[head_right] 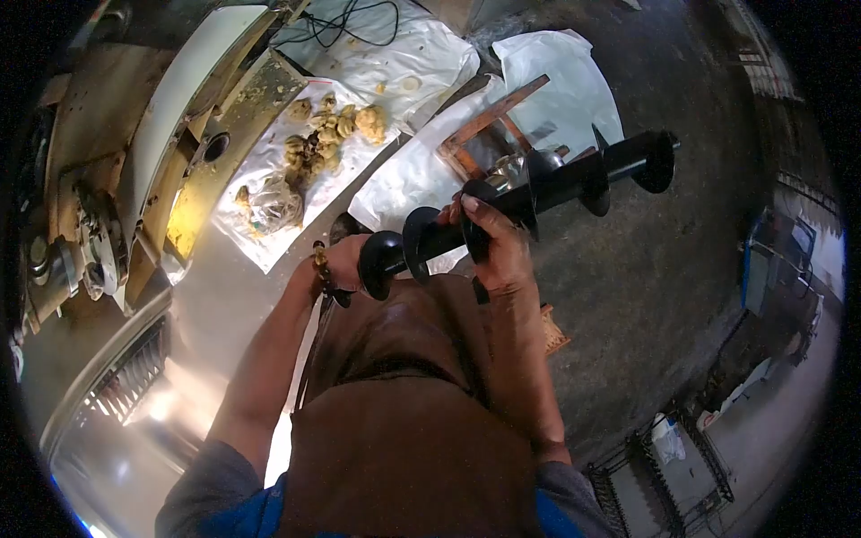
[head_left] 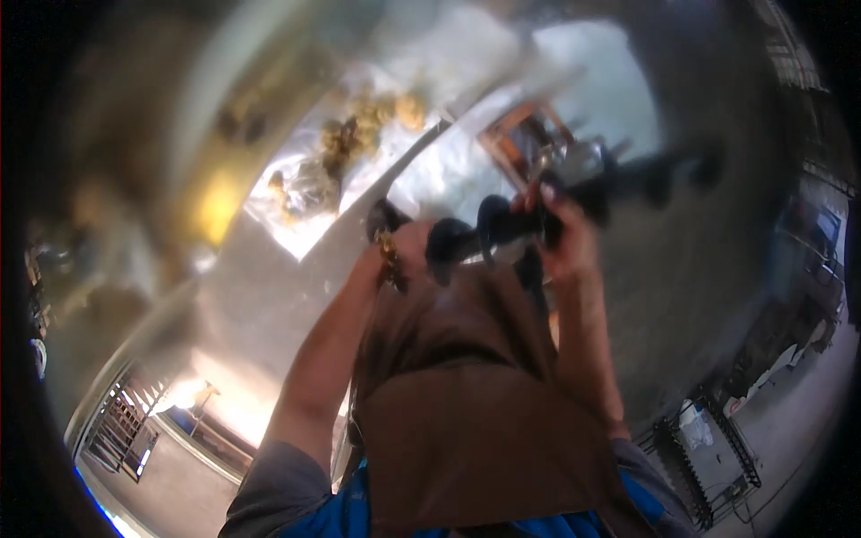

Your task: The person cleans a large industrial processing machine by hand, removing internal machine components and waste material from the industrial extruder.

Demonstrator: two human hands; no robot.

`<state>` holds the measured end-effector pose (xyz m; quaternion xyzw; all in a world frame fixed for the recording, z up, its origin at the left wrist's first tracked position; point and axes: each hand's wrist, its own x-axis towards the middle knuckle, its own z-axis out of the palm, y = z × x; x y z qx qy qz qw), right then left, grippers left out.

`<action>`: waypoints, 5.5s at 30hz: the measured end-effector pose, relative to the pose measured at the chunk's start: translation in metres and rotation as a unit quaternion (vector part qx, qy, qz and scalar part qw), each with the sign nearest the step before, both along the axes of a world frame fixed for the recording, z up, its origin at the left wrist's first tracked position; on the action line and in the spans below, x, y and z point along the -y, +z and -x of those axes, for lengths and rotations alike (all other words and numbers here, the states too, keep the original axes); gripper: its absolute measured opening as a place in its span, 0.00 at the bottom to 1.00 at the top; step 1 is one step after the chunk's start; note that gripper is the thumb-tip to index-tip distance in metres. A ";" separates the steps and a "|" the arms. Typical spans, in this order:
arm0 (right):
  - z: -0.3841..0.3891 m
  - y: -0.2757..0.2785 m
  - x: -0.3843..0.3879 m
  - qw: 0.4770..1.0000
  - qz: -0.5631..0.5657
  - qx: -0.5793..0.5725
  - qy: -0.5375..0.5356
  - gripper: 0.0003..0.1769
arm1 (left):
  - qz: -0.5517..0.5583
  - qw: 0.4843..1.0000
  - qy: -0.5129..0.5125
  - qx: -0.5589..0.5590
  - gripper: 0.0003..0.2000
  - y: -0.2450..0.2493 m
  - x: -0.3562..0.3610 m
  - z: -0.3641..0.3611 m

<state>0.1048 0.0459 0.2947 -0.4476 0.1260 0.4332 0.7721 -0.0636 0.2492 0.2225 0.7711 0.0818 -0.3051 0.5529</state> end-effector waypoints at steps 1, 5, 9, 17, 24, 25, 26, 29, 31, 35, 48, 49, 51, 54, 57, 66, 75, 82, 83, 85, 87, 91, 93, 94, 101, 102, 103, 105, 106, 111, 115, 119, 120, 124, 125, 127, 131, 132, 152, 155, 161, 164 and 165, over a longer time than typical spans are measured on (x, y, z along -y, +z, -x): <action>0.000 0.000 -0.001 1.000 -0.001 0.000 0.000 0.11 | 0.073 0.997 0.000 0.012 0.35 -0.003 -0.002 0.001; -0.004 -0.001 -0.007 0.999 -0.021 0.024 0.002 0.12 | 0.022 0.999 -0.007 0.032 0.31 0.017 -0.001 -0.004; -0.001 -0.007 -0.009 0.999 0.010 0.015 -0.048 0.11 | 0.173 0.936 0.308 -0.004 0.30 0.052 0.001 -0.003; 0.028 -0.003 -0.022 0.979 0.112 -0.064 -0.155 0.08 | -0.340 0.893 0.112 0.273 0.34 0.096 0.079 -0.053; 0.044 0.002 -0.021 0.969 0.123 -0.094 -0.192 0.07 | -0.318 0.909 0.213 0.164 0.22 0.067 0.099 -0.063; 0.047 0.002 -0.022 0.969 0.120 -0.091 -0.198 0.07 | -0.373 0.878 0.203 0.219 0.22 0.051 0.102 -0.061; 0.050 -0.002 -0.023 0.972 0.123 -0.062 -0.189 0.07 | -0.426 0.841 0.194 0.273 0.23 0.039 0.103 -0.059; 0.049 -0.005 -0.017 0.972 0.173 0.071 -0.140 0.09 | -0.284 0.894 0.190 0.289 0.33 0.052 0.085 -0.056; 0.052 -0.009 -0.012 0.932 0.246 0.252 -0.090 0.10 | -0.048 0.946 0.258 0.190 0.36 0.077 0.073 -0.054; 0.045 -0.026 -0.005 0.947 0.207 0.219 -0.111 0.11 | -0.123 0.900 0.251 0.335 0.34 0.149 0.061 -0.088; 0.037 -0.017 0.005 0.931 0.195 0.305 -0.040 0.15 | -0.023 0.909 0.358 0.213 0.14 0.173 0.092 -0.110; 0.034 -0.018 0.005 0.933 0.190 0.304 -0.036 0.16 | -0.092 0.889 0.340 0.292 0.12 0.166 0.084 -0.116; 0.029 -0.014 0.006 0.932 0.188 0.309 -0.024 0.17 | -0.094 0.887 0.346 0.291 0.11 0.166 0.068 -0.119; 0.025 -0.012 0.009 0.929 0.179 0.323 0.003 0.18 | -0.002 0.880 0.384 0.280 0.09 0.186 0.062 -0.117; 0.022 0.001 0.016 0.921 0.171 0.349 0.040 0.20 | 0.117 0.907 0.372 0.161 0.11 0.227 0.060 -0.108; 0.028 -0.037 0.048 0.958 0.123 0.248 0.080 0.28 | -0.127 0.948 0.189 0.223 0.22 0.220 0.045 -0.085; 0.012 -0.077 0.084 0.871 0.152 0.383 0.267 0.31 | -0.001 0.962 0.069 0.265 0.13 0.166 -0.008 -0.063; 0.017 -0.083 0.084 0.828 0.156 0.461 0.278 0.30 | -0.126 0.929 0.341 0.071 0.09 0.105 0.022 -0.046; 0.023 -0.096 0.086 0.833 0.174 0.448 0.273 0.29 | -0.195 0.928 0.282 0.145 0.10 0.085 0.027 -0.034; 0.029 -0.103 0.084 0.839 0.192 0.433 0.269 0.28 | -0.258 0.919 0.227 0.192 0.13 0.061 0.044 -0.014; 0.031 -0.098 0.071 0.864 0.227 0.394 0.216 0.24 | -0.295 0.925 0.169 0.170 0.14 0.043 0.060 0.003; 0.012 -0.069 0.036 0.908 0.191 0.352 0.121 0.24 | -0.288 0.929 0.165 0.164 0.12 0.015 0.085 0.024; 0.000 -0.069 0.028 0.910 0.134 0.382 0.092 0.27 | -0.292 0.927 0.182 0.153 0.12 0.011 0.086 0.029; 0.001 -0.073 0.030 0.910 0.151 0.379 0.076 0.24 | -0.292 0.926 0.192 0.143 0.11 0.012 0.085 0.029; -0.021 -0.103 0.056 0.960 0.200 0.195 0.023 0.16 | -0.329 0.921 0.167 0.127 0.06 0.010 0.061 0.030; -0.026 -0.100 0.054 0.960 0.206 0.188 0.031 0.16 | -0.307 0.934 0.140 0.120 0.06 0.022 0.056 0.026; -0.036 -0.094 0.049 0.965 0.209 0.159 -0.010 0.13 | -0.286 0.944 0.114 0.116 0.07 0.027 0.053 0.023; -0.053 -0.091 0.043 0.978 0.176 0.093 -0.060 0.09 | -0.269 0.951 0.133 0.081 0.07 0.012 0.056 0.030; -0.058 -0.085 0.043 0.978 0.179 0.092 -0.055 0.09 | -0.256 0.954 0.148 0.053 0.07 0.001 0.058 0.035; -0.074 -0.064 0.050 0.978 0.131 0.133 -0.098 0.07 | -0.261 0.938 0.215 0.079 0.13 -0.027 0.068 0.039; -0.080 -0.055 0.063 0.983 0.054 0.077 -0.157 0.10 | -0.197 0.883 0.420 0.069 0.16 -0.007 0.068 0.004; -0.074 -0.056 0.078 0.978 -0.036 -0.012 -0.204 0.10 | -0.046 0.817 0.570 0.071 0.20 -0.027 0.063 -0.002; -0.073 -0.056 0.081 0.973 -0.050 -0.041 -0.224 0.10 | -0.048 0.817 0.571 0.070 0.20 -0.015 0.058 -0.004; -0.062 -0.070 0.099 0.942 -0.185 -0.136 -0.246 0.10 | 0.101 0.847 0.519 0.056 0.21 0.040 0.045 -0.018; -0.056 -0.068 0.099 0.943 -0.151 -0.138 -0.264 0.09 | 0.112 0.848 0.513 0.073 0.21 0.049 0.044 -0.020; -0.048 -0.071 0.101 0.934 -0.164 -0.167 -0.269 0.08 | 0.125 0.850 0.504 0.091 0.21 0.061 0.042 -0.026; -0.031 -0.073 0.106 0.915 -0.124 -0.223 -0.312 0.07 | 0.074 0.876 0.455 0.139 0.20 0.088 0.038 -0.041; -0.027 -0.072 0.106 0.909 -0.123 -0.233 -0.323 0.08 | 0.037 0.883 0.438 0.162 0.20 0.095 0.037 -0.044; -0.006 -0.068 0.104 0.910 -0.253 -0.169 -0.283 0.12 | 0.066 0.860 0.488 0.132 0.14 0.106 0.047 -0.018; -0.005 -0.068 0.104 0.913 -0.255 -0.155 -0.277 0.13 | 0.104 0.868 0.467 0.133 0.16 0.107 0.042 -0.011; -0.007 -0.074 0.106 0.911 -0.267 -0.164 -0.267 0.11 | 0.159 0.869 0.426 0.195 0.22 0.111 0.039 -0.007; -0.006 -0.074 0.105 0.911 -0.268 -0.173 -0.261 0.11 | 0.199 0.856 0.446 0.170 0.23 0.116 0.040 -0.009; -0.005 -0.071 0.103 0.910 -0.267 -0.175 -0.265 0.11 | 0.221 0.847 0.456 0.161 0.23 0.117 0.040 -0.010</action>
